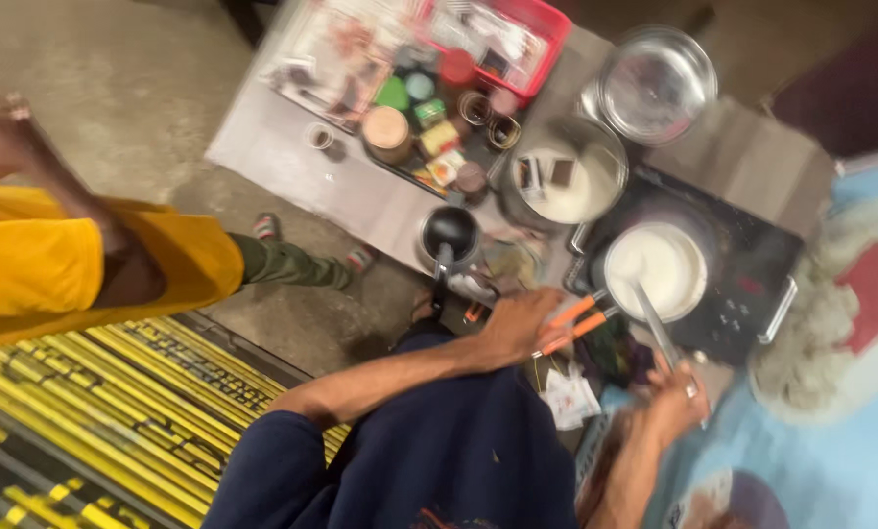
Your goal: The person stirs a white liquid in a saucepan on an induction cooktop using a ladle. They then pour the liquid into a paper cup and continue stirring the pot. The person is wearing flip-flops.
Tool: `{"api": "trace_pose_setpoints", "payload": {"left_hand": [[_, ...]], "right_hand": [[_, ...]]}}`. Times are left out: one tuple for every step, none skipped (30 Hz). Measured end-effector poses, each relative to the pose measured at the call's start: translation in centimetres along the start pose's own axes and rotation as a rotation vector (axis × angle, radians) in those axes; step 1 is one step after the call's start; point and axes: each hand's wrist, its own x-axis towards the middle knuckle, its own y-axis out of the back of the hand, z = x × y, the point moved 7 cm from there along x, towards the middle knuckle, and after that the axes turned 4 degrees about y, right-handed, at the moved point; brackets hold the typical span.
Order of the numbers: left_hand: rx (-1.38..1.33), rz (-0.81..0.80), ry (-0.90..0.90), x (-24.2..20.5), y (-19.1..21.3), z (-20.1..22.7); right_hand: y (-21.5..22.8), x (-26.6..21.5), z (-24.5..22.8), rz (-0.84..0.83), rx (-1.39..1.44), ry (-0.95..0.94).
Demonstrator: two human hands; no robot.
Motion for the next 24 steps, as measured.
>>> {"api": "trace_pose_setpoints", "payload": {"left_hand": [[-0.065,0.053,-0.080,-0.1,2.5,1.4],[-0.127,0.119,-0.085,-0.2,4.7,2.2],[-0.188,0.185,-0.093,-0.3,7.0,2.7],[-0.259,0.243,-0.102,-0.6,8.9,2.9],[-0.269,0.353,-0.103,-0.7,11.2,2.3],[-0.284,0.458,-0.098,-0.7,13.5,1.0],[-0.141,0.633,-0.130,-0.7,16.1,-0.5],[-0.045,0.779,-0.165,-0.7,18.8,-2.6],[-0.154,0.877,-0.042,-0.7,21.0,-6.4],[-0.096,1.018,0.021,-0.2,23.2,-9.9],[-0.060,1.023,0.205,-0.1,25.1,-14.4],[0.054,1.059,0.344,0.0,26.8,-18.7],[0.169,1.089,0.484,-0.3,27.8,-22.7],[0.246,1.027,0.558,-0.2,27.9,-26.4],[0.322,0.962,0.630,-0.2,27.7,-29.8],[0.417,0.915,0.690,-0.1,28.7,-33.1],[0.458,0.863,0.693,0.3,28.1,-35.4],[0.503,0.830,0.704,0.6,28.3,-37.4],[0.504,0.788,0.693,1.1,28.5,-39.2],[0.494,0.736,0.695,1.3,27.7,-40.6],[0.473,0.740,0.730,1.3,28.5,-42.2],[0.456,0.731,0.753,1.4,28.4,-43.3],[0.493,0.789,0.750,0.8,30.4,-44.2],[0.508,0.824,0.730,0.9,31.1,-44.5]], "right_hand": [[0.0,-0.4,0.0,0.024,0.011,-0.034],[0.2,-1.0,-1.0,0.005,0.022,0.083],[0.1,-1.4,-2.0,-0.016,0.036,0.201],[0.6,-2.2,-3.1,0.001,-0.019,0.301],[1.0,-3.3,-4.0,0.017,-0.071,0.403],[1.6,-4.5,-5.0,0.035,-0.133,0.503],[2.1,-5.6,-5.8,0.043,-0.190,0.572],[2.0,-6.8,-6.3,0.054,-0.239,0.639],[1.9,-7.6,-7.0,0.065,-0.289,0.707],[1.6,-7.7,-7.2,0.074,-0.301,0.702],[1.3,-7.7,-7.4,0.082,-0.313,0.698],[1.2,-7.7,-7.4,0.092,-0.328,0.690],[0.9,-7.6,-7.4,0.096,-0.403,0.702],[0.4,-7.4,-7.1,0.105,-0.476,0.709],[0.1,-6.9,-6.9,0.115,-0.548,0.715],[-1.3,-5.8,-6.1,0.124,-0.546,0.679],[-2.4,-5.0,-4.9,0.123,-0.518,0.621],[-4.6,-3.9,-3.8,0.108,-0.479,0.571],[-6.1,-3.1,-2.4,0.090,-0.389,0.481],[-6.8,-2.6,-0.8,0.078,-0.301,0.376],[-8.0,-2.1,1.2,0.070,-0.224,0.270],[-6.3,-1.7,2.1,0.064,-0.140,0.166],[-5.2,-1.3,3.0,0.043,-0.044,0.076],[-4.3,-1.3,4.4,0.077,0.036,-0.024]]}}
